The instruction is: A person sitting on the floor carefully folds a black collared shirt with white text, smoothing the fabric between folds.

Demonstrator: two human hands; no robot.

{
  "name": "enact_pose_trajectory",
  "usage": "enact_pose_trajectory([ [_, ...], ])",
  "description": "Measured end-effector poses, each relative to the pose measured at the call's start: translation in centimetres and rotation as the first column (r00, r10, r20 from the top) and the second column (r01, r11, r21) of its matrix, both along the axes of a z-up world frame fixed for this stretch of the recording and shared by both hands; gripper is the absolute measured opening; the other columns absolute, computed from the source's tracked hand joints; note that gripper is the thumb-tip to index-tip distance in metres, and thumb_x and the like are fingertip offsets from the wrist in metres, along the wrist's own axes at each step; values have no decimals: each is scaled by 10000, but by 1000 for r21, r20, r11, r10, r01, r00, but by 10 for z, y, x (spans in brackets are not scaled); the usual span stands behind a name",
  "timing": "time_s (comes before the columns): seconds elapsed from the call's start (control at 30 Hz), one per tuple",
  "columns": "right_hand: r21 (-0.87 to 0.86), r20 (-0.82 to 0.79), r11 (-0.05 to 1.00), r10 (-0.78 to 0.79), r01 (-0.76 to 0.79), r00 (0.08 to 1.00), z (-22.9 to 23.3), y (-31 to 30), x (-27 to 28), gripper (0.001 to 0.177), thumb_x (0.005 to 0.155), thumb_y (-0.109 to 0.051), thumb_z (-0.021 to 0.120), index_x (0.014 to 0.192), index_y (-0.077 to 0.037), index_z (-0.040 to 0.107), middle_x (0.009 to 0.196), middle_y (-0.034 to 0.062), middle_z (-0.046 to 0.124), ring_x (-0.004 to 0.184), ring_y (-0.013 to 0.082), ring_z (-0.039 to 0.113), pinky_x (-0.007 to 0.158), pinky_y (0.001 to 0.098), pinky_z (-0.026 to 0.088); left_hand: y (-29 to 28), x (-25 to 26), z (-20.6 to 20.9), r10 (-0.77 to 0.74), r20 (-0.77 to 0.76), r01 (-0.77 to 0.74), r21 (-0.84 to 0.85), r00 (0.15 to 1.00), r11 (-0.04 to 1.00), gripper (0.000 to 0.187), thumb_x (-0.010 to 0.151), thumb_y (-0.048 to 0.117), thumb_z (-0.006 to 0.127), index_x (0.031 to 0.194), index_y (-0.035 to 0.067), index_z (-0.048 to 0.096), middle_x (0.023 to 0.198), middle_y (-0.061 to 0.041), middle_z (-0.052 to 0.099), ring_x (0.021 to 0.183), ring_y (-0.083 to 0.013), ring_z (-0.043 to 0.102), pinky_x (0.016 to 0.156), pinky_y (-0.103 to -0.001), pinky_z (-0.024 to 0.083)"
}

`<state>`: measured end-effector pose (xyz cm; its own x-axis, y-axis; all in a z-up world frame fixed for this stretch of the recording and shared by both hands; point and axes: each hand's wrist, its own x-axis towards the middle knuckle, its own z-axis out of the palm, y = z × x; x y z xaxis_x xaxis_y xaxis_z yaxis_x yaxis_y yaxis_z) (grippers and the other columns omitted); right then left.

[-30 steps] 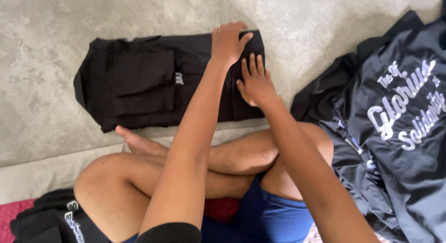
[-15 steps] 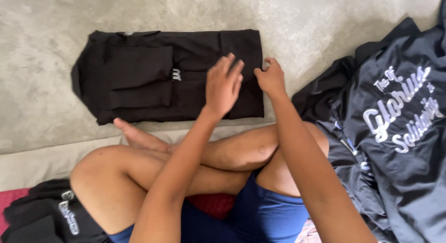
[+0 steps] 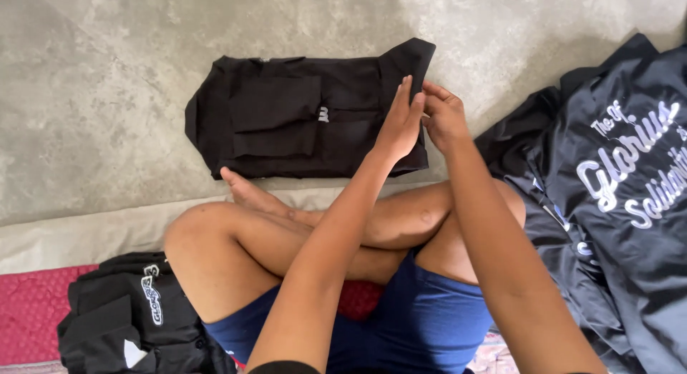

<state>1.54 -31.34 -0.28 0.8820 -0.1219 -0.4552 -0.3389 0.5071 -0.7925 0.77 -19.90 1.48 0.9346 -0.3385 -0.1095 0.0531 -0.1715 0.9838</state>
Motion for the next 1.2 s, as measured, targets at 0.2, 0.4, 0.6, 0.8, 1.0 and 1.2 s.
enact_pose_trajectory([
  [0.2, -302, 52, 953, 9, 8, 999, -45, 2, 10, 336, 863, -196, 468, 1141, -52, 590, 926, 95, 628, 812, 116, 579, 682, 256, 511, -6, 0, -10, -54, -31, 57, 90, 998, 994, 673, 980, 474, 242, 1463, 54, 35, 1513, -191, 33, 1401, -323, 32, 1149, -433, 44],
  [0.4, 152, -231, 988, 1, 35, 973, -58, -10, 16, 576, 757, -571, 494, 1048, -99, 650, 888, 130, 673, 741, 313, 646, 685, 369, 558, -3, 20, -35, 137, 330, -180, 106, 934, 978, 450, 1023, 227, 277, 1406, -9, 289, 1463, -248, 200, 1365, -388, 171, 1145, -473, 143],
  [0.6, 347, -118, 933, -62, 99, 991, -40, -15, 22, 383, 788, -375, 527, 952, -49, 642, 818, 151, 645, 761, 316, 643, 744, 384, 526, -34, 34, -16, 246, 325, -320, 195, 913, 927, 471, 992, 333, 380, 1381, 66, 381, 1462, -183, 292, 1379, -328, 250, 1139, -462, 207],
  [0.8, 194, -18, 981, -4, 8, 1000, -36, -36, 20, 390, 821, -367, 482, 1027, -56, 593, 933, 137, 579, 871, 294, 568, 816, 370, 455, -101, 48, -39, 222, 380, -329, 243, 898, 913, 523, 944, 366, 327, 1376, 73, 351, 1460, -173, 308, 1379, -350, 264, 1125, -433, 211],
  [1.0, 18, 86, 999, 46, -47, 995, -26, -56, 6, 401, 854, -358, 437, 1102, -62, 543, 1049, 124, 514, 982, 273, 493, 888, 357, 385, -109, 32, -3, -108, -361, 134, 49, 926, 990, 744, 844, 508, 176, 1439, 79, 52, 1525, -42, -2, 1407, -197, -19, 1112, -405, 81],
  [1.2, -166, 207, 983, 115, -81, 972, -7, -30, 18, 417, 887, -349, 392, 1177, -68, 494, 1164, 111, 448, 1092, 253, 418, 959, 344, 314, -81, 32, 23, -8, -222, -27, -154, 975, 988, 720, 852, 514, 215, 1439, 110, 113, 1528, -39, 46, 1416, -184, 11, 1117, -381, 72],
])
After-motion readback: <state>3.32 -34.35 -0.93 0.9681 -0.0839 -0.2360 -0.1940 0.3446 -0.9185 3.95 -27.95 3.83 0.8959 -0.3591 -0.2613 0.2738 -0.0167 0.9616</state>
